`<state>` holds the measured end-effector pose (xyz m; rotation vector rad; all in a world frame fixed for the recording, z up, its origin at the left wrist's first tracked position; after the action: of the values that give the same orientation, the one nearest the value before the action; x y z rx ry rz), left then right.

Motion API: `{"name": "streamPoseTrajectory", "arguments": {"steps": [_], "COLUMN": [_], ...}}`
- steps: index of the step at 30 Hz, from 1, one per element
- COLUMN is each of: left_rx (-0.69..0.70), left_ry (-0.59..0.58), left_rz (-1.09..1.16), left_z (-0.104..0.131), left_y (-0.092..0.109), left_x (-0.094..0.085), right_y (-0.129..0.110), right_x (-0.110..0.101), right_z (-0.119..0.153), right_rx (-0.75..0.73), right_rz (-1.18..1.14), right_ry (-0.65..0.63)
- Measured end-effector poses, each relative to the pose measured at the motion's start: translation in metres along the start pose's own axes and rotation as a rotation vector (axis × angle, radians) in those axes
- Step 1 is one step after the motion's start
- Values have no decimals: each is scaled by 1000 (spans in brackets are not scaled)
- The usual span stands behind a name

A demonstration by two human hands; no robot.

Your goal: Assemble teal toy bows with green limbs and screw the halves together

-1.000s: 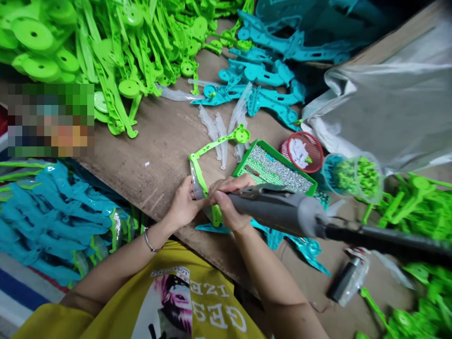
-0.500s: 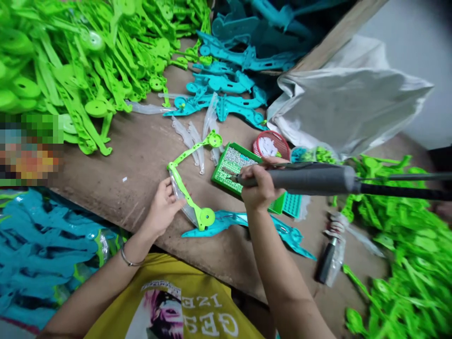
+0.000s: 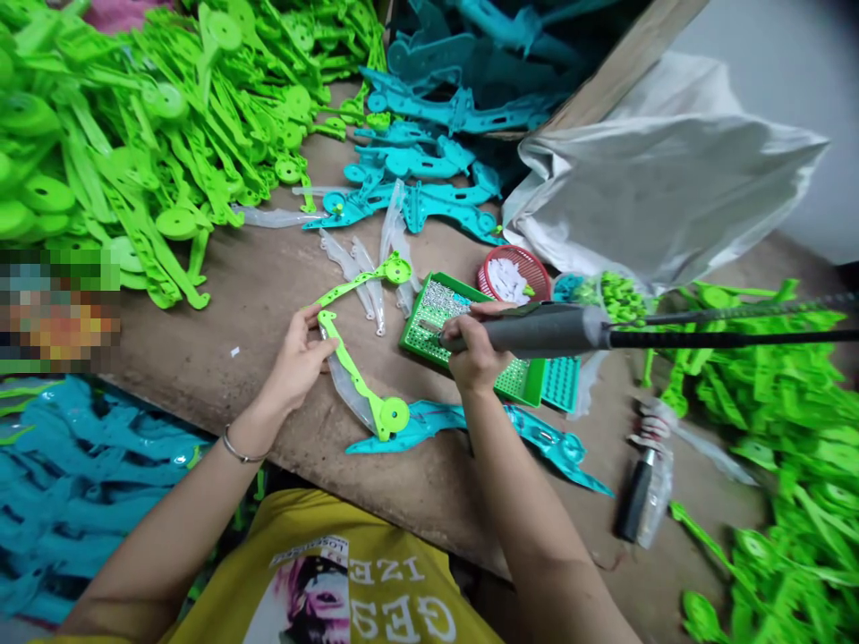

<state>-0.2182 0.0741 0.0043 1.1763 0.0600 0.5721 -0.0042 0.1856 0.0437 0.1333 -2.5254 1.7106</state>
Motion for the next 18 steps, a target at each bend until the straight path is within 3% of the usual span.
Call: {"name": "streamPoseTrajectory", "arguments": {"steps": [5,9,13,18], "left_rx": [-60,-64,-80,-58], "left_ry": [-60,-72,-95,-107], "left_rz": [-10,71,173,236], "left_z": [4,14,21,22], "left_y": [-7,-18,-28,-30], "left_x": [1,-2,-3,-1], "right_y": [-3,-36,-65,-48], "right_x": [1,13,49,98], "right_z": [-3,-2,13,43], "right_rx": [15,-95,-124,13], "right_rz": [12,-77,-162,-161], "right_ry": [-19,4,-161,-394]}}
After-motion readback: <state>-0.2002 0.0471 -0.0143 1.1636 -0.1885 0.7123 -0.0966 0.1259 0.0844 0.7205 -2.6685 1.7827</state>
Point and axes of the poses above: each hand's wrist, its own z-axis away from the middle knuckle, its own x-axis out of the palm, y = z × x, the point moved 4 cm from there along -z, towards the middle knuckle, and after that the axes turned 3 degrees about -y, right-handed, at the moved point
